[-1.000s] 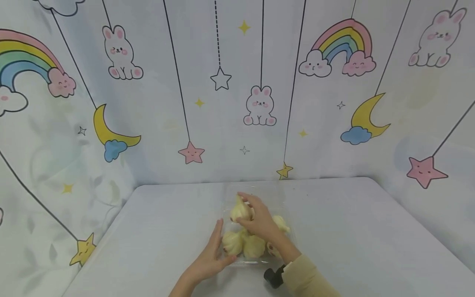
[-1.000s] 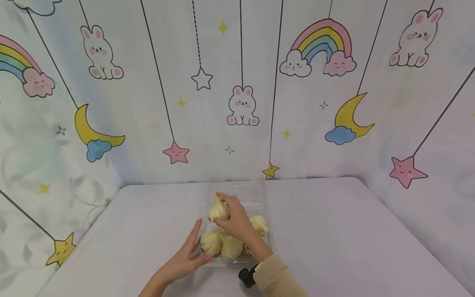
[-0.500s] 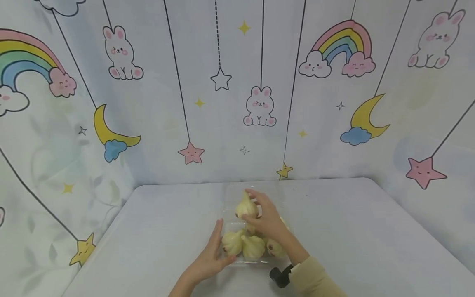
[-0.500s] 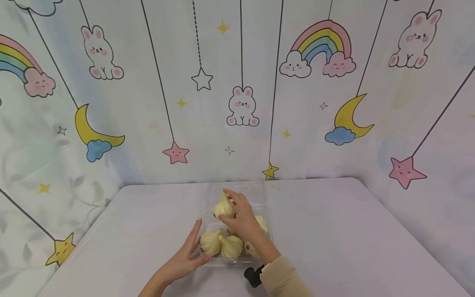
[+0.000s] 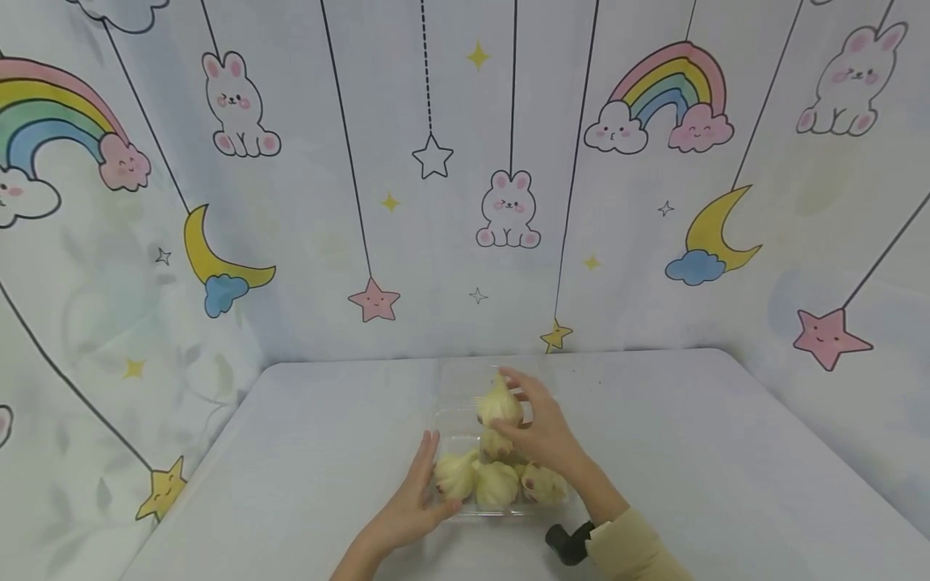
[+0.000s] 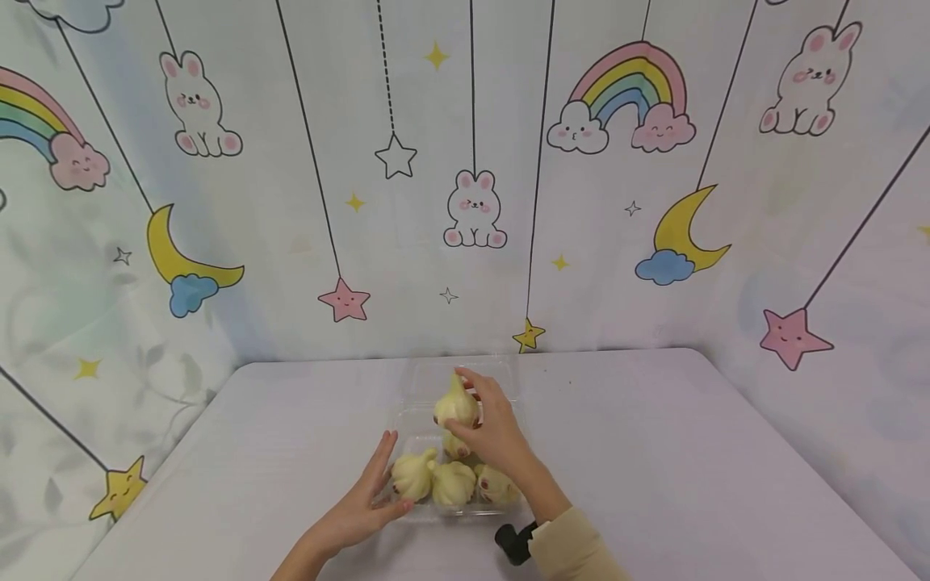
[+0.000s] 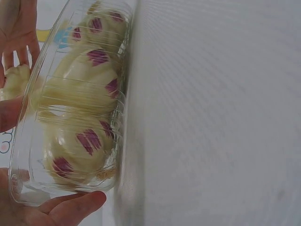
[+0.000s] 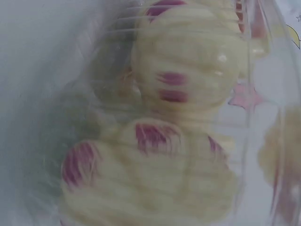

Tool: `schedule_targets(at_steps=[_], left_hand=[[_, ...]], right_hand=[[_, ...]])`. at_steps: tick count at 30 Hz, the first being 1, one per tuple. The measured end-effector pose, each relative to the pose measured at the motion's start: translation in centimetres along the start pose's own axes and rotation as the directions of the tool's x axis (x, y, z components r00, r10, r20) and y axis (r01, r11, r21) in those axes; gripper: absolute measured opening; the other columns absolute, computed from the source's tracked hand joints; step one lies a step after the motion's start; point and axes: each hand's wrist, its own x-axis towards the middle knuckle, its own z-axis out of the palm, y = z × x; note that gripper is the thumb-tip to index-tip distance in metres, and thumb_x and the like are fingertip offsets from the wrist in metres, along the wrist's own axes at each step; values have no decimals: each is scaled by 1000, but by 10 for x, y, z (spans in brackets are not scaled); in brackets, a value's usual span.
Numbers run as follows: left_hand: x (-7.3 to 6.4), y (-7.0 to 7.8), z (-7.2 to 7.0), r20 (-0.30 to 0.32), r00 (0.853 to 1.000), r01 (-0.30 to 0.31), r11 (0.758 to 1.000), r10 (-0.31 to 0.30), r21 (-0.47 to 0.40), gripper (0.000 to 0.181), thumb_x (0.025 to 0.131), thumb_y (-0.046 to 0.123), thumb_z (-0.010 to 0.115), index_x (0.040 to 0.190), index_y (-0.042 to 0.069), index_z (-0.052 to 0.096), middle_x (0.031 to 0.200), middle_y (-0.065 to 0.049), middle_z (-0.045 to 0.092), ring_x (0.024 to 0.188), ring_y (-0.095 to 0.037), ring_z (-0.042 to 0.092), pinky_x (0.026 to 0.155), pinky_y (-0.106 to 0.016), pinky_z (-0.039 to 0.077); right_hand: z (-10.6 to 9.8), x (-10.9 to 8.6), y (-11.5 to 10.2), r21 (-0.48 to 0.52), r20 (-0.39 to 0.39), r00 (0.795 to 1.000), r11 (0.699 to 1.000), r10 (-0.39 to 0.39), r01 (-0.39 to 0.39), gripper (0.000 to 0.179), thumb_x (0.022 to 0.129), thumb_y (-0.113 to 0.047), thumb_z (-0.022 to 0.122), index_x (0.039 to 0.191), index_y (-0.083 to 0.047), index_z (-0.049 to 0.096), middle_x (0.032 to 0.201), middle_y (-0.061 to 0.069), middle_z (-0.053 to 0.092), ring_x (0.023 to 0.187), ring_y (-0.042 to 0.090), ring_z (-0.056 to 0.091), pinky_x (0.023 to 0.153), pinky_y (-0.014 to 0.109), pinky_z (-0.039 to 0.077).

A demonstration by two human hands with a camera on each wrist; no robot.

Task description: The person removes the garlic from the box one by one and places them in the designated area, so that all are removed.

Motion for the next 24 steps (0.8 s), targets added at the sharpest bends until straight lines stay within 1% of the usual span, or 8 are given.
schedule_targets(at_steps=[4,7,14,16,18,20,22,24], left_hand=[[-1,1,0,3,1000,9,1000,-9,-9,93,86,20,63,145,2,-7,144,-31,-18,126,-58,8,93,-64,29],[-1,2,0,3,1000,11,1000,-11,-5,93,86,19,63,145,2,-7,144,-31,-18,126,-58,9,93,-64,29],[1,0,1,1,1000,8,1000,-8,12,93,86,19,63,145,1,-6,144,-31,-17,127,-57,8,94,-63,29],[1,0,1,-2,1000,8,1000,-8,20,93,86,20,63,145,1,-6,145,-31,-16,127,-57,6,94,-64,27],[1,0,1,-9,1000,10,999,-9,30,93,85,20,63,145,1,-5,145,-31,-15,128,-55,4,96,-66,22],[0,1,1,-14,1000,12,999,-11,33,93,85,19,64,145,1,-5,145,-30,-15,129,-54,2,96,-66,20],[0,2,1,-17,1000,13,999,-12,36,93,85,19,64,145,2,-4,145,-30,-14,129,-54,2,97,-67,18],[0,2,1,-18,1000,14,999,-14,38,93,85,18,64,145,3,-5,146,-30,-15,129,-54,3,97,-66,20]], right_hand=[[-6,-2,2,12,3,1000,1000,2,-2,70,75,-13,75,135,-23,42,122,9,48,106,29,51,64,24,53],[-9,-3,4,2,6,1000,1000,3,-3,70,75,-12,76,135,-23,42,122,9,47,106,29,51,64,24,53],[-20,-6,10,-26,-16,1000,1000,2,-2,70,73,-12,77,133,-21,42,121,9,47,106,30,51,64,25,53],[-24,-8,11,-27,-20,1000,1000,8,-9,69,73,-12,77,133,-19,43,121,10,47,106,31,51,64,26,54],[-28,-9,13,-25,-22,1000,1000,12,-12,69,73,-12,77,133,-17,43,121,11,47,106,32,51,63,26,54],[-32,-10,12,-30,-31,999,999,13,-14,68,73,-11,77,132,-15,44,120,12,48,106,32,51,63,25,54],[-35,-11,8,-35,-47,999,999,5,-7,67,73,-7,77,131,-11,44,119,15,49,105,35,52,61,26,54],[-39,-13,0,-37,-67,998,999,-3,1,66,72,-3,76,130,-7,45,117,18,49,104,38,52,60,27,55]])
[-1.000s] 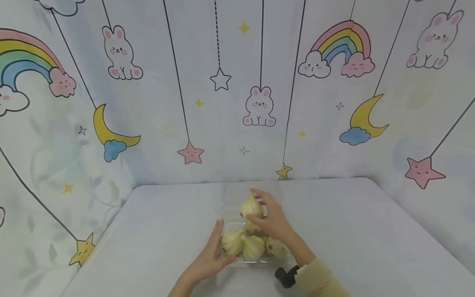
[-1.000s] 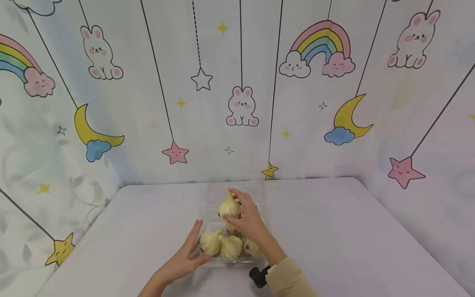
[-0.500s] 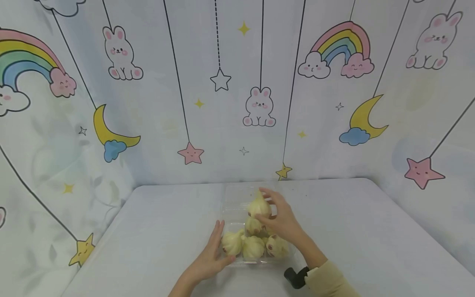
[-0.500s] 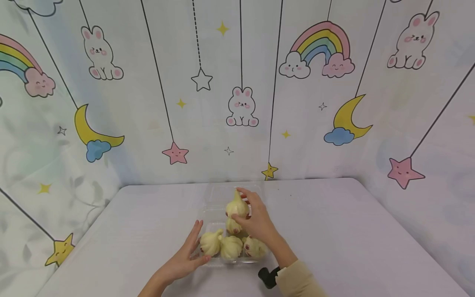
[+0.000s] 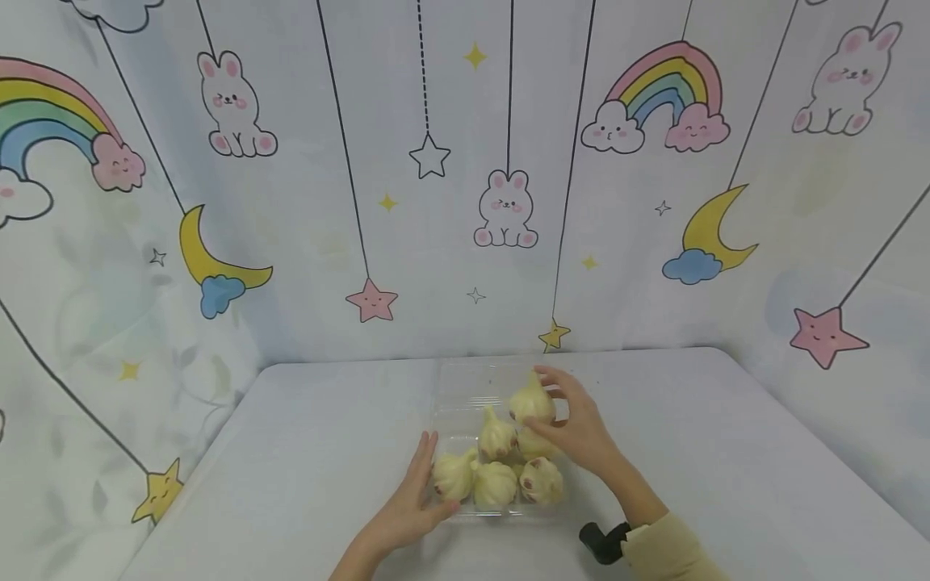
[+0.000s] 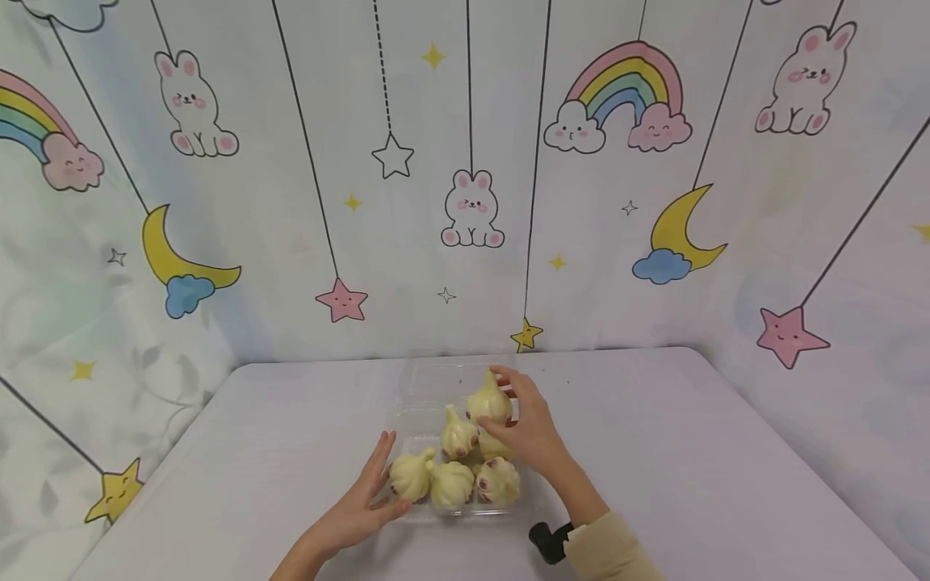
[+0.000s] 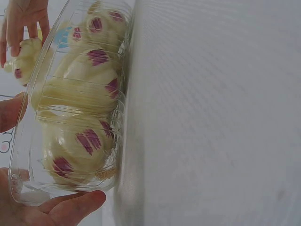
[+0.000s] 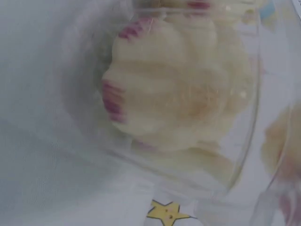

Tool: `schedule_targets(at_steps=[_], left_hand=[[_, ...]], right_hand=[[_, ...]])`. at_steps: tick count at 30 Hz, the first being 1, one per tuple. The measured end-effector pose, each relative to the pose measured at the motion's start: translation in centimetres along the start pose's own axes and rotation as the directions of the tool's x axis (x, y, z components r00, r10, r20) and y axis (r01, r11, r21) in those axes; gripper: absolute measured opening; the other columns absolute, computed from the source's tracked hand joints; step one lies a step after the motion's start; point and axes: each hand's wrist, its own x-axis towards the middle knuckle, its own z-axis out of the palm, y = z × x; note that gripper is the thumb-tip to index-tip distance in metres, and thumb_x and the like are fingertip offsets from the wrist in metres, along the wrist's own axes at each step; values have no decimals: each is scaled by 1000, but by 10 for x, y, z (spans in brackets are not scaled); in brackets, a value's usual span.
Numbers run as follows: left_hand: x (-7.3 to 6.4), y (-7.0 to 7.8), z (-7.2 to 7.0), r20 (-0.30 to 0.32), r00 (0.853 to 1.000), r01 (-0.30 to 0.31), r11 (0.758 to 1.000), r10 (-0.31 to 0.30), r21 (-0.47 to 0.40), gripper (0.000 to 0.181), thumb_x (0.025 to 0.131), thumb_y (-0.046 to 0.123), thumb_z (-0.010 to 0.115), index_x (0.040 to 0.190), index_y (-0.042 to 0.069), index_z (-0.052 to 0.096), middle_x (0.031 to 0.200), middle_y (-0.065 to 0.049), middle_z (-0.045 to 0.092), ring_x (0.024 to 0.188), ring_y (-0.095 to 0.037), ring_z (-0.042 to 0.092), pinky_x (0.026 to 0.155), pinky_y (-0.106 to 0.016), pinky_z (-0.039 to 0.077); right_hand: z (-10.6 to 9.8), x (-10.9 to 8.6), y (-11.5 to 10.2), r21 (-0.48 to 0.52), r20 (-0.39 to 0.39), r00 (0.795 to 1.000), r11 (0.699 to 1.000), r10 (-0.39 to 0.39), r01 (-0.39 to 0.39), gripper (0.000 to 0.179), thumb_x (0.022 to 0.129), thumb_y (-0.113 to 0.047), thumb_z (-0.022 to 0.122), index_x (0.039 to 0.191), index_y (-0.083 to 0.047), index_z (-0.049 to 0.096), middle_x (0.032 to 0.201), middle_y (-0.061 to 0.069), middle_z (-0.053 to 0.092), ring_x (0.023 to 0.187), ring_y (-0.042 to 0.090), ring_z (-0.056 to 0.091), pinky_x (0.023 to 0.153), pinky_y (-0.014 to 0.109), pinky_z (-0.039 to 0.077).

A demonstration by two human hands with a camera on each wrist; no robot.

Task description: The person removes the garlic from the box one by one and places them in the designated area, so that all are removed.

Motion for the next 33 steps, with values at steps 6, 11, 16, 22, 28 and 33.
schedule_targets(at_steps=[6,11,16,22,28,33], left_hand=[[0,0,0,-3,1000,4,1000,-4,8,93,85,18,63,145,3,-5,146,-29,-14,130,-53,3,97,-66,19],[-1,0,-1,6,1000,-3,1000,3,4,92,85,18,63,145,2,-6,145,-30,-15,129,-54,4,96,-66,21],[-1,1,-1,17,1000,-8,1000,8,-11,92,86,17,62,144,1,-7,144,-31,-17,127,-56,6,95,-66,23],[-1,1,-1,24,1000,-9,1000,10,-29,91,87,17,62,144,0,-8,144,-31,-18,126,-58,10,95,-65,26],[-1,1,-1,24,1000,-4,1000,5,-31,91,87,18,62,144,0,-7,144,-31,-18,126,-58,12,95,-64,27],[-1,1,-1,18,1000,1,999,-1,-32,92,86,18,62,145,2,-7,144,-31,-18,127,-57,9,96,-64,26]], right_hand=[[-11,-4,-18,-21,-19,1000,1000,7,-7,62,72,5,73,127,2,44,114,25,49,102,43,52,60,28,55],[-15,-3,-5,-34,-37,999,999,-18,17,64,72,3,74,128,0,44,115,24,50,102,42,53,60,29,55],[-18,0,27,-55,-48,998,998,-33,30,67,71,-5,77,130,-9,45,116,18,50,103,38,53,60,27,55],[-27,0,38,-74,-64,997,996,-54,49,66,72,-8,77,129,-11,45,116,17,50,102,38,54,59,28,55],[-35,-1,42,-98,-61,998,995,-28,22,67,72,-10,78,130,-12,44,117,16,49,103,36,53,61,30,55],[-41,-2,42,-102,-67,998,995,-7,1,66,72,-10,78,129,-11,45,116,18,50,103,39,52,61,33,56]])
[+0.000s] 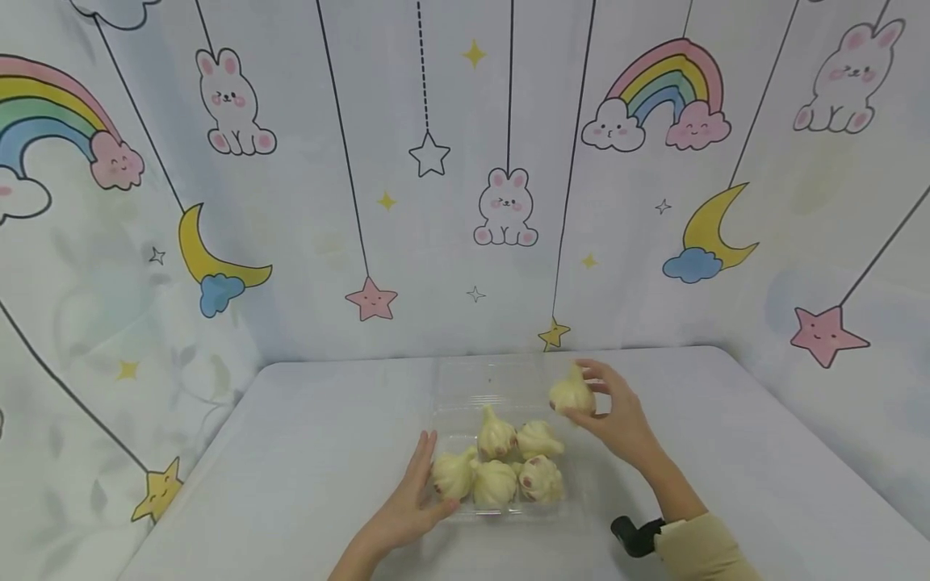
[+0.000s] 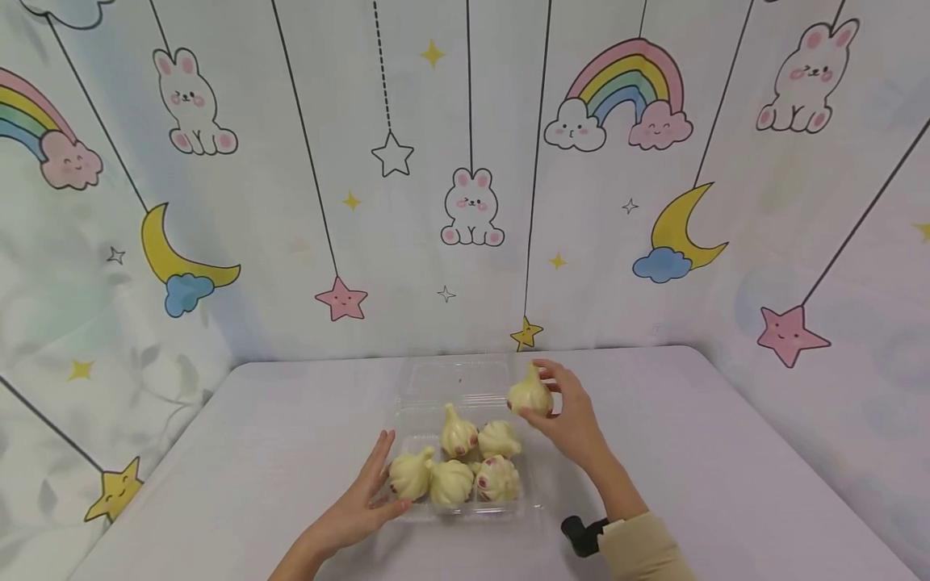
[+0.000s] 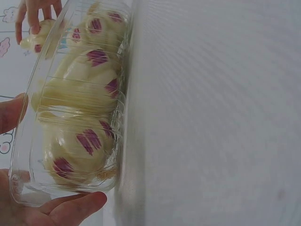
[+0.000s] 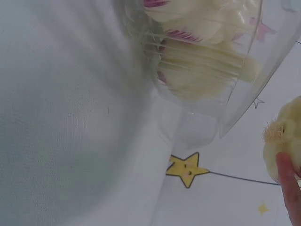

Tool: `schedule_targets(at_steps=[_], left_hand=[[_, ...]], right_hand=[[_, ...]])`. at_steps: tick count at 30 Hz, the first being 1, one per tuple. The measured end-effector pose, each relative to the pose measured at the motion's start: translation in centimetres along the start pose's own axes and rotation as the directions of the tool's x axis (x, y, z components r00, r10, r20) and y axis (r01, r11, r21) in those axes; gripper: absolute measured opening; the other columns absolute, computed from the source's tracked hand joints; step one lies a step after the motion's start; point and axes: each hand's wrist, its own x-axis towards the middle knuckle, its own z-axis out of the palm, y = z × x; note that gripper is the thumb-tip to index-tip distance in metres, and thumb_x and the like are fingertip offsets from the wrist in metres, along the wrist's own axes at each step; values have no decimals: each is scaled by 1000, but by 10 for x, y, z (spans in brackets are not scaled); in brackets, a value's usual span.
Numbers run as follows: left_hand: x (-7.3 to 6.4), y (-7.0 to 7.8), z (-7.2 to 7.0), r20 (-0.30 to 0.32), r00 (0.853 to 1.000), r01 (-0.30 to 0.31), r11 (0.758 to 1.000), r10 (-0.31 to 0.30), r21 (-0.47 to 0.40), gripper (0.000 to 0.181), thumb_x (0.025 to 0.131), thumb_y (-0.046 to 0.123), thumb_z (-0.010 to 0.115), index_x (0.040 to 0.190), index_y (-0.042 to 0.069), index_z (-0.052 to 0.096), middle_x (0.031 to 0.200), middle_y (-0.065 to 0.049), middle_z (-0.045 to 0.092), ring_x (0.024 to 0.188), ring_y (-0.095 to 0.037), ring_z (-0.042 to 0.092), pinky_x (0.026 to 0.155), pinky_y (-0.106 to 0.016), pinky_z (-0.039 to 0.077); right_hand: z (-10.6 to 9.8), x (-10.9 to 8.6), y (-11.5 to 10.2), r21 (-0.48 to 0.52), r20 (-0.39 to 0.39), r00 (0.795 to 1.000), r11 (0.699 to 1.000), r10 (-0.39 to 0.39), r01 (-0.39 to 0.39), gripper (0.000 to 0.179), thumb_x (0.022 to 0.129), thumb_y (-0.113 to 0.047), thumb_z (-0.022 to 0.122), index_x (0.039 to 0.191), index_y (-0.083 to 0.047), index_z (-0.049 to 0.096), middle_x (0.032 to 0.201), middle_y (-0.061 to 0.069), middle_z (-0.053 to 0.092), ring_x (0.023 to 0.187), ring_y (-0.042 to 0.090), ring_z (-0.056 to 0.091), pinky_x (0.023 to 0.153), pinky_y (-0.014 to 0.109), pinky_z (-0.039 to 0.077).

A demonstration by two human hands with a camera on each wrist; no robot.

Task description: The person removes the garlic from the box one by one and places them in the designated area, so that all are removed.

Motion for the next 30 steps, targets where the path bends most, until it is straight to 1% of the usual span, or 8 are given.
schedule_targets(at_steps=[4,6,11,14,23,26,30], left_hand=[[0,1,1,-1,1000,4,1000,-4,10,92,86,19,62,145,2,-7,144,-31,-17,128,-56,5,95,-65,25],[1,1,1,-6,1000,11,1000,-10,25,92,86,21,63,145,1,-6,145,-31,-17,129,-55,1,95,-67,21],[1,1,0,-22,999,33,997,-32,66,93,85,24,64,145,0,-3,146,-30,-14,130,-52,-2,96,-70,12],[1,0,-1,-21,999,41,996,-40,73,92,85,26,64,145,0,-2,146,-29,-14,131,-52,-2,96,-71,10],[0,3,2,-28,998,53,997,-51,59,93,85,26,64,146,2,-2,147,-28,-14,130,-52,-1,96,-70,14],[-1,5,2,-29,998,51,996,-49,69,92,85,27,64,145,1,-2,146,-29,-14,130,-53,0,95,-70,15],[-1,5,2,-23,999,45,996,-44,79,92,86,29,62,145,0,-2,146,-30,-14,129,-54,0,94,-69,20]], right_hand=[[-5,-1,1,-13,5,1000,1000,26,-26,65,73,-10,77,129,-10,45,118,20,49,105,41,51,63,36,56],[-7,-2,2,-23,8,999,999,37,-37,65,73,-10,77,129,-10,44,118,20,48,105,42,51,64,38,56],[-10,-3,11,-40,20,998,997,59,-59,66,74,-11,76,130,-10,43,119,21,48,106,43,50,64,42,55],[-11,-3,17,-49,20,997,996,72,-70,66,74,-12,76,131,-10,42,120,21,47,106,43,50,64,42,55],[-15,-2,33,-58,21,996,995,85,-83,66,74,-10,76,130,-7,42,118,24,48,104,45,50,66,47,54],[-14,-2,37,-70,33,994,992,106,-104,67,73,-8,76,130,-7,41,118,24,48,104,45,50,70,51,52],[-13,-2,42,-102,57,989,987,133,-127,68,74,-7,75,131,-6,39,118,25,48,104,45,51,75,55,49]])
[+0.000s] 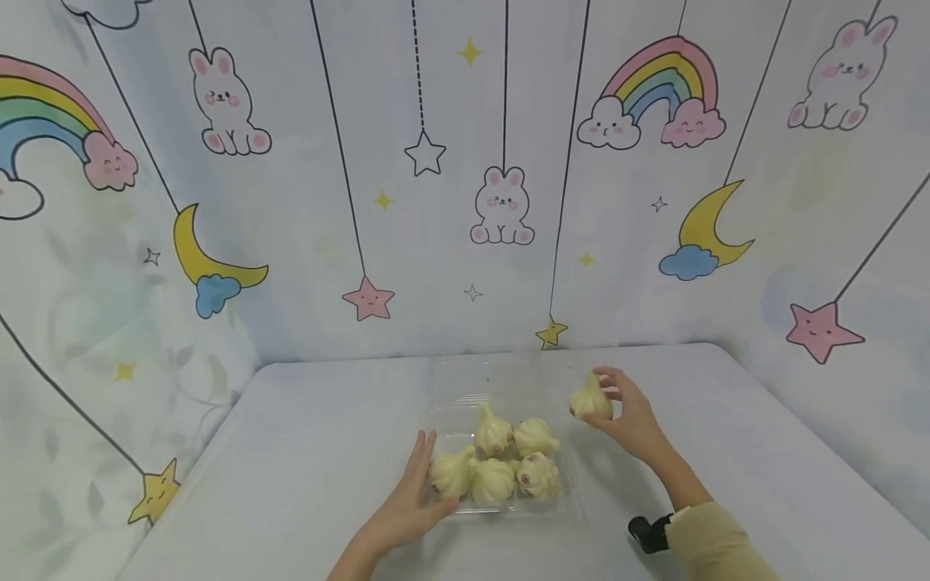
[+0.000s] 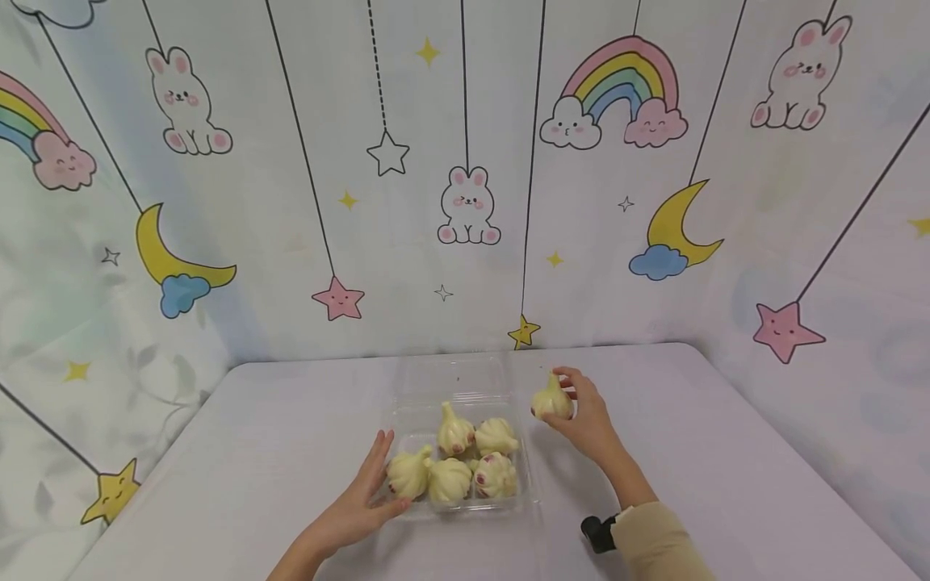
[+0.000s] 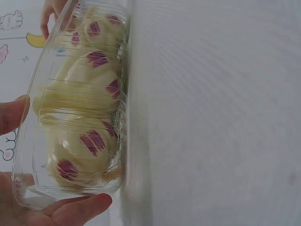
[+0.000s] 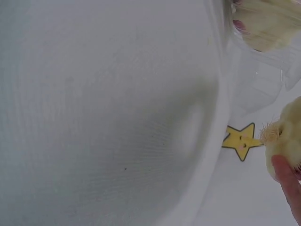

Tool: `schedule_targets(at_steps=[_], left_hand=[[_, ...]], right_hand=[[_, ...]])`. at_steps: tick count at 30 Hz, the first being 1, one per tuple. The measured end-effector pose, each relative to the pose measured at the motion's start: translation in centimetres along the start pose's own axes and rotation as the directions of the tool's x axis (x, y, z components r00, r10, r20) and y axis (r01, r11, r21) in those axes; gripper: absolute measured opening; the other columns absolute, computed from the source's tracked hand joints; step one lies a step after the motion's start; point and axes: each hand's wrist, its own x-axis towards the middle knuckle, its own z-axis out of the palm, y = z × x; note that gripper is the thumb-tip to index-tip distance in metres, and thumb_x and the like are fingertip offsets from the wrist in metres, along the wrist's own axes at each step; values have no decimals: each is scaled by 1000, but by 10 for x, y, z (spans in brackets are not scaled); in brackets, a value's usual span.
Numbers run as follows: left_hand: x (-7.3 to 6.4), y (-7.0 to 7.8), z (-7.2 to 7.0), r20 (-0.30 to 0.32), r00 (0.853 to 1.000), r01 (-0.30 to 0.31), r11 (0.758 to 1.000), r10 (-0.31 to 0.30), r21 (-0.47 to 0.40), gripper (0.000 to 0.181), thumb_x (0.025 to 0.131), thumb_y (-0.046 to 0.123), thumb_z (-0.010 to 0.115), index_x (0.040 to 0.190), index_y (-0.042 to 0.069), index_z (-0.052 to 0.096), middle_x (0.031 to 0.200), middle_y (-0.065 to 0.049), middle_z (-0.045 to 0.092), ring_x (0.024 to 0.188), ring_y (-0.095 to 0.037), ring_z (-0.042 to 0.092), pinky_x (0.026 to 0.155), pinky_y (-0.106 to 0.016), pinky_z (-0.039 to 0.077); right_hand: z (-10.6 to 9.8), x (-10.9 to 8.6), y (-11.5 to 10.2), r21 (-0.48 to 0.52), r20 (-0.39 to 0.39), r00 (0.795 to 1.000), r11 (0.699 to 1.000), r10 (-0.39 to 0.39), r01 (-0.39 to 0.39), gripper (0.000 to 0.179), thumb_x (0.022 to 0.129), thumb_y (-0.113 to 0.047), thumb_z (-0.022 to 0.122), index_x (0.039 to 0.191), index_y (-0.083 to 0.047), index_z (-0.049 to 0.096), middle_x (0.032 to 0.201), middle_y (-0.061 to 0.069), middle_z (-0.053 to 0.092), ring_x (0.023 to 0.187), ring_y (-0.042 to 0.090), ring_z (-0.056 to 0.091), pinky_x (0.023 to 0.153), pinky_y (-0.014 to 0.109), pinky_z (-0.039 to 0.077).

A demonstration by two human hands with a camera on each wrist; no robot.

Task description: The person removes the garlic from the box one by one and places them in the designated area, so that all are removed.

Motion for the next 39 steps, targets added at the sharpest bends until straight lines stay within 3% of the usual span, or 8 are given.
schedule_targets(at_steps=[14,24,34,39], left_hand=[[0,-2,1,-11,1000,7,1000,-7,-11,93,85,28,64,145,1,-1,146,-29,-14,131,-52,-1,96,-69,14],[0,-3,1,-7,1000,3,1000,-4,-13,93,85,29,63,146,2,-2,146,-29,-14,130,-52,-1,96,-69,17],[0,-3,0,2,1000,10,999,-10,-36,93,85,28,64,145,1,-2,146,-29,-15,130,-52,-1,96,-69,17],[0,-4,0,-3,1000,9,1000,-9,-23,93,85,28,64,146,2,-2,146,-28,-14,131,-52,-1,96,-70,14]], right_hand=[[1,1,7,-72,136,989,997,49,-40,63,74,-5,73,126,-2,37,114,28,49,101,47,52,75,53,49],[3,4,19,-85,156,987,996,36,-23,65,70,-3,77,123,0,40,108,27,52,94,45,56,74,51,49],[6,5,18,-68,191,976,993,105,-93,62,68,-1,77,119,1,40,109,29,51,96,48,56,81,52,48],[7,5,17,-96,193,977,992,95,-78,66,69,-3,77,123,2,41,111,32,52,99,50,54,82,53,47]])
